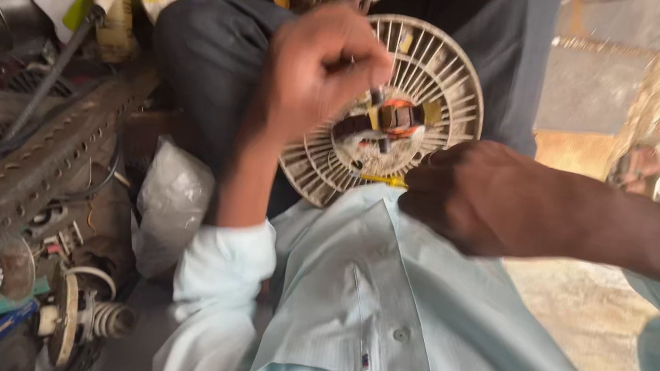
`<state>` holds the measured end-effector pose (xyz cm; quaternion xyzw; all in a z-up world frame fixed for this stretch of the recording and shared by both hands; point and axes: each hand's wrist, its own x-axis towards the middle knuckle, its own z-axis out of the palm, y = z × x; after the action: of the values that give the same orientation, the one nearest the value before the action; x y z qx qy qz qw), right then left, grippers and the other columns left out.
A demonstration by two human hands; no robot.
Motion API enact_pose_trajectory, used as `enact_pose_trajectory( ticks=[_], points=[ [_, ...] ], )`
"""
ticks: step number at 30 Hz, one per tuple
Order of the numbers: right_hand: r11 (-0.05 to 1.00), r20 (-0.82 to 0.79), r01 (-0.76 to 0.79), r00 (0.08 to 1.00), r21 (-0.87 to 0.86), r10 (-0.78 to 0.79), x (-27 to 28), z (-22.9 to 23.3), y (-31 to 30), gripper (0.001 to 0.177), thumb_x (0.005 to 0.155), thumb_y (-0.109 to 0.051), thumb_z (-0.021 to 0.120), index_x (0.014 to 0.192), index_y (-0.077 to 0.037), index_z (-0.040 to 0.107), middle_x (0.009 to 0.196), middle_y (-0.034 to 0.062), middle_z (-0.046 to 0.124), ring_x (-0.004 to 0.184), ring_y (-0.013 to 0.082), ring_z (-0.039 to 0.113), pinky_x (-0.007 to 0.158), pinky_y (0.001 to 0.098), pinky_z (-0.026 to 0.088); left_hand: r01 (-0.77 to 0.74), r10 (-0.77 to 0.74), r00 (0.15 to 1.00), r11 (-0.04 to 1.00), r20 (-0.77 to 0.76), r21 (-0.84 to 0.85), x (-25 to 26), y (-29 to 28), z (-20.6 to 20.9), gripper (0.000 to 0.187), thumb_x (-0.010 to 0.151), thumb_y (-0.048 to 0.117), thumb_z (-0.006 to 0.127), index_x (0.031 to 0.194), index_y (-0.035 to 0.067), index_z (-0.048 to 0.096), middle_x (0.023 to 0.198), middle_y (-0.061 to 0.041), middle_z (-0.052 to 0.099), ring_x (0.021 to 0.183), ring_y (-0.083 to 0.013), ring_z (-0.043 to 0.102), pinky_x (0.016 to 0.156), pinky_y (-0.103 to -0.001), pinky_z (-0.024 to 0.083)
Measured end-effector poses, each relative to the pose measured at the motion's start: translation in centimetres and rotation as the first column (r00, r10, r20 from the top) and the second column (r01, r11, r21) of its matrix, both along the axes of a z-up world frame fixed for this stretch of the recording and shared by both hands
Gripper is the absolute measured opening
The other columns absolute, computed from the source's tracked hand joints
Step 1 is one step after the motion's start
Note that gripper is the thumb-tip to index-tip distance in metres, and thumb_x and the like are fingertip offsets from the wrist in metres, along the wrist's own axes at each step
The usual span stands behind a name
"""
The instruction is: The person is sitting on the floor in a cluttered workshop, repairing a small electrical motor component. They repeatedly wrap copper wire around the central stator core, using a yellow-handled screwdriver to press and secure the windings into place.
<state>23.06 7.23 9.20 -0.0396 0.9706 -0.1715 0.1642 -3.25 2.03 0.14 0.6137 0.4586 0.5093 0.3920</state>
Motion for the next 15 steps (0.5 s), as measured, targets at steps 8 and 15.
enact_pose_trajectory(
  ticks=[8, 15],
  points=[
    [0.895, -0.475, 0.364, 0.759, -0.258, -0.445, -5.1, -9.8, 9.0, 0.010, 0.091, -0.019, 0.081, 0.099, -0.013, 0.078, 0.096, 0.0059, 0.072, 0.089, 0.0280, 0.069, 0.076, 0.0396, 0.056, -0.191, 0.186, 0.981, 0.962, 0.046, 0.196, 3.5, -5.6, 1.3, 0.009, 0.095, 0.011, 0.075, 0.095, 0.003, 0.071, 0.081, -0.009, 0.068, 0.072, -0.0200, 0.066, 0.066, -0.035, 0.055],
    [0.807, -0.035, 0.526, 0.832, -0.267, -0.554, 1.6, -6.0, 6.7, 0.038, 0.064, -0.018, 0.076, 0.101, -0.010, 0.079, 0.092, 0.0120, 0.072, 0.069, 0.0295, 0.067, 0.064, 0.0415, 0.054, 0.310, -0.272, 0.889, 0.950, -0.369, 0.046, 1.8, 4.3, -1.4, 0.019, 0.079, 0.018, 0.088, 0.076, 0.006, 0.073, 0.080, -0.006, 0.071, 0.080, -0.0234, 0.069, 0.101, -0.060, 0.039]
  ],
)
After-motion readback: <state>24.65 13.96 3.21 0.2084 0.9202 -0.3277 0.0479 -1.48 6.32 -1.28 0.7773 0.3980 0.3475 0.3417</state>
